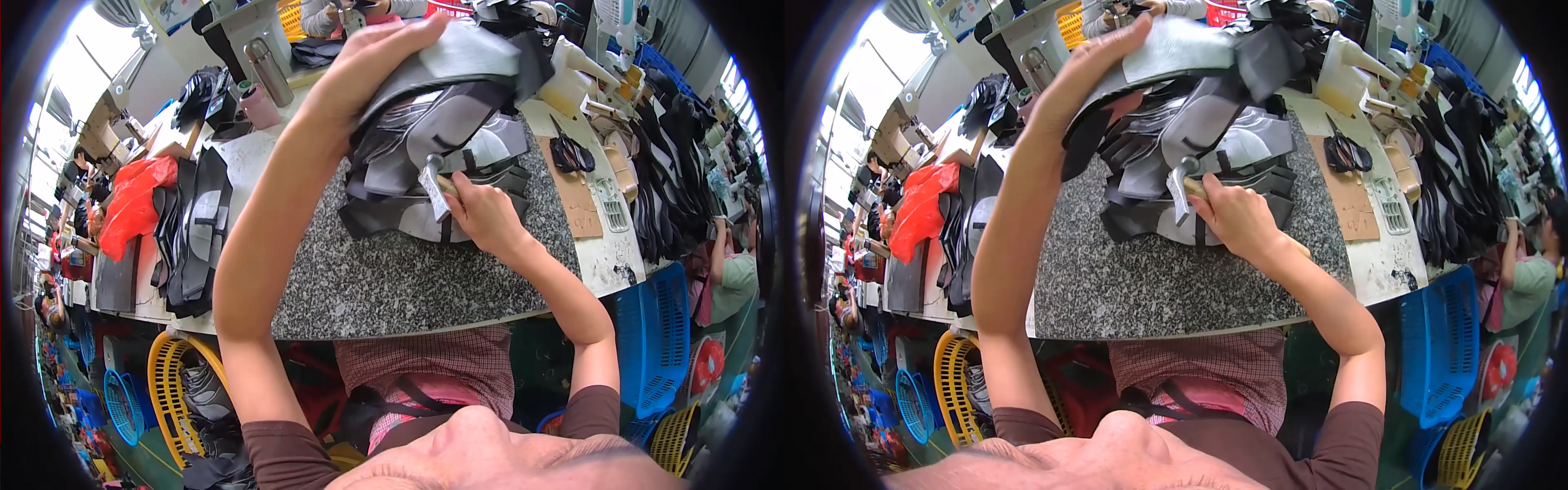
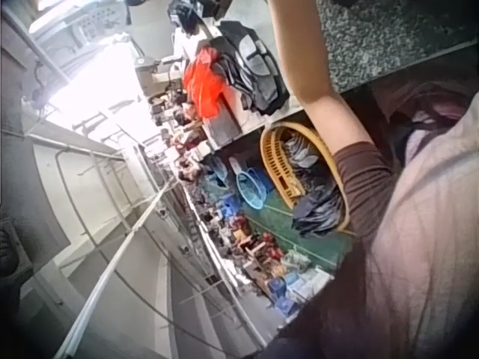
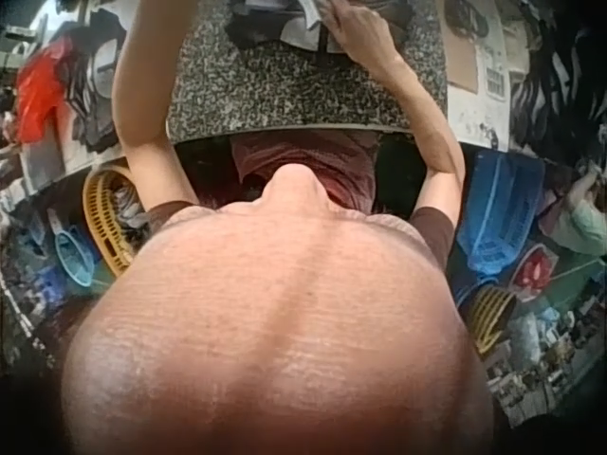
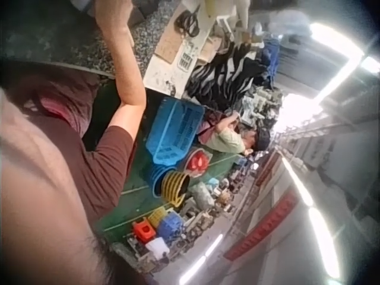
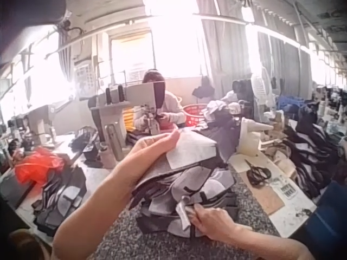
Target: Hammering shoe components on a workbench in a factory setting.
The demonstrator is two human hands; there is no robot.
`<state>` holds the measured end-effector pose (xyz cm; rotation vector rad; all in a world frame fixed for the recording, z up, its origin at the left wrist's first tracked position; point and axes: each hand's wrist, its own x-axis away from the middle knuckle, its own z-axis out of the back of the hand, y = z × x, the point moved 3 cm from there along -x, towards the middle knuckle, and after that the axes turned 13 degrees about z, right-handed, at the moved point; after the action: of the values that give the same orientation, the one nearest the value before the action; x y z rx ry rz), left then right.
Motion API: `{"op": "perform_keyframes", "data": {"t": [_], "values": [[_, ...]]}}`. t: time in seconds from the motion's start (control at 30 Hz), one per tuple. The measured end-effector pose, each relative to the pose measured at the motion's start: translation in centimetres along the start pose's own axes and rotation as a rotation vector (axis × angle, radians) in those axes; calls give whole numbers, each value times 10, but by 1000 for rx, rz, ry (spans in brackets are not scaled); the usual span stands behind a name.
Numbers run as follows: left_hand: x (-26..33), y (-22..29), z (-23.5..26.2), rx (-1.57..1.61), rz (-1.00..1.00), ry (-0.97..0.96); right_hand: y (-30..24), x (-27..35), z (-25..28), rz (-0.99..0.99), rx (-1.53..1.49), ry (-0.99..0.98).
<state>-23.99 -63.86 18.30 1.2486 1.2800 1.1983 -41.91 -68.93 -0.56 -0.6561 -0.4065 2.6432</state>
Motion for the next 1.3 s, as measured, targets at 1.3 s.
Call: {"op": "perform_keyframes", "data": {"t": [1.3], "values": [[87,-240,-87,-783,140,-58,3,215,56,-671,-921,-41]]}}
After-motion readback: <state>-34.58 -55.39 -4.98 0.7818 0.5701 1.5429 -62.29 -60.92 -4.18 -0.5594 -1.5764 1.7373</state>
